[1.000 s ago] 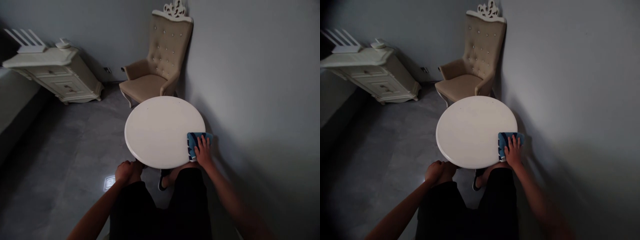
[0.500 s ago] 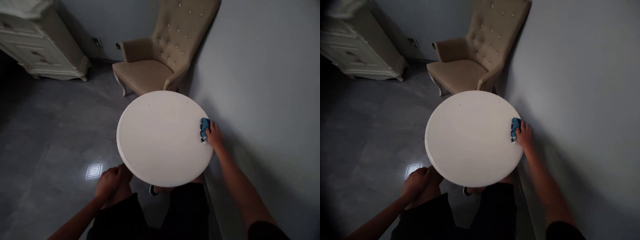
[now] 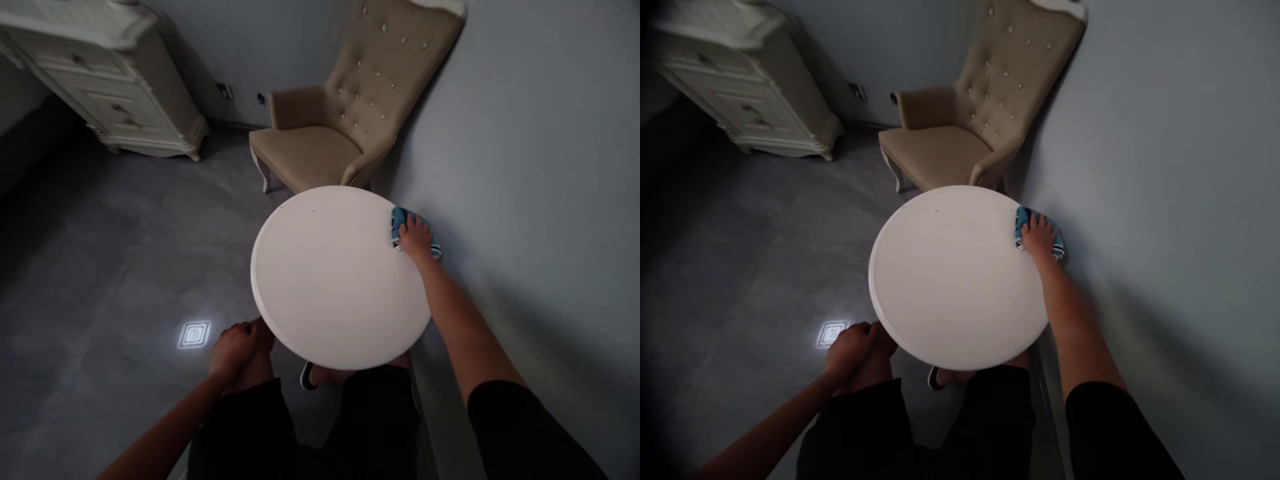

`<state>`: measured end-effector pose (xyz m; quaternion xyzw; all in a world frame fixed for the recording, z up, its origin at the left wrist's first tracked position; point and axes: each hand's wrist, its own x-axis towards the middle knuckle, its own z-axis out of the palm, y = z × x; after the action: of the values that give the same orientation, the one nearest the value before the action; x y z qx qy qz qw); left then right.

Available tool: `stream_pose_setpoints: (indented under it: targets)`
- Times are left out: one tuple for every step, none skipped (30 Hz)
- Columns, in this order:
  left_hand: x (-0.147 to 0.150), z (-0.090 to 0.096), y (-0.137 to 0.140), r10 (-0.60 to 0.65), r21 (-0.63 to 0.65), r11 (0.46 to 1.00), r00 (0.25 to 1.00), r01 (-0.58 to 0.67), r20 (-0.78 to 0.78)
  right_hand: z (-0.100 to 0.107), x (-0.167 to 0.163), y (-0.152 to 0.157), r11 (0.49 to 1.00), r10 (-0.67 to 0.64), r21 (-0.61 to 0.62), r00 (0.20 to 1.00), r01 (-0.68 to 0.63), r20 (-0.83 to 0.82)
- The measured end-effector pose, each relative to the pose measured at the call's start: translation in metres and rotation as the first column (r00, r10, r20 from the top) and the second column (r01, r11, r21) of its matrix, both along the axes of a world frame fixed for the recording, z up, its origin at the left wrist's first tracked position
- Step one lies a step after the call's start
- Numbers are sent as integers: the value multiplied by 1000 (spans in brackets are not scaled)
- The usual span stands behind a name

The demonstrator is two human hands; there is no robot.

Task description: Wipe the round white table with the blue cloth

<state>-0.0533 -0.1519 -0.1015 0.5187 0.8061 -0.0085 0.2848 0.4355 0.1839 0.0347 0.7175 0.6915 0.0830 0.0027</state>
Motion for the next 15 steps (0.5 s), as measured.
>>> stream_pose_setpoints:
  targets:
    - [3,1,0,1,3,1000,1000,-1,6,-1,-7,-24,1000,-2,11,1000,2,2]
    - [5,2,-1,-1,6,1000,1000,1,11,-3,-15,-50,1000,0,18,1000,0,-12]
    - [8,3,-2,-6,8,1000,1000,6,16,-6,-23,-79,1000,12,22,999,-11,-41]
    - [11,4,-3,-11,11,1000,1000,11,22,-10,-32,-109,999,48,21,997,-47,-61]
    - [14,5,-5,-16,16,1000,1000,15,27,-15,-41,-139,996,87,29,993,-85,-83]
    - [17,7,-7,-19,22,1000,999,19,33,-19,-50,-169,992,119,45,987,-115,-109]
    - [21,9,-10,-22,29,999,999,21,35,-23,-58,-196,988,146,65,979,-138,-142]
    - [25,11,-12,-24,36,999,999,23,33,-27,-65,-221,983,172,88,967,-158,-186]
    - [30,14,-15,-27,43,999,999,26,30,-30,-71,-242,977,201,117,949,-177,-242]
    - [34,17,-18,-25,53,998,999,24,29,-31,-75,-259,969,230,157,921,-188,-315]
    - [39,19,-22,-20,65,998,999,18,29,-31,-77,-273,960,254,214,879,-180,-403]
    - [43,22,-25,-13,80,997,999,11,29,-29,-77,-284,948,274,282,822,-145,-500]
    - [48,24,-29,-8,100,995,999,4,31,-26,-77,-293,934,286,349,749,-78,-597]
    - [51,26,-34,-4,118,993,999,0,35,-22,-75,-300,918,289,397,663,14,-690]
    - [54,28,-38,-2,137,991,999,-3,38,-16,-72,-307,904,284,412,559,116,-779]
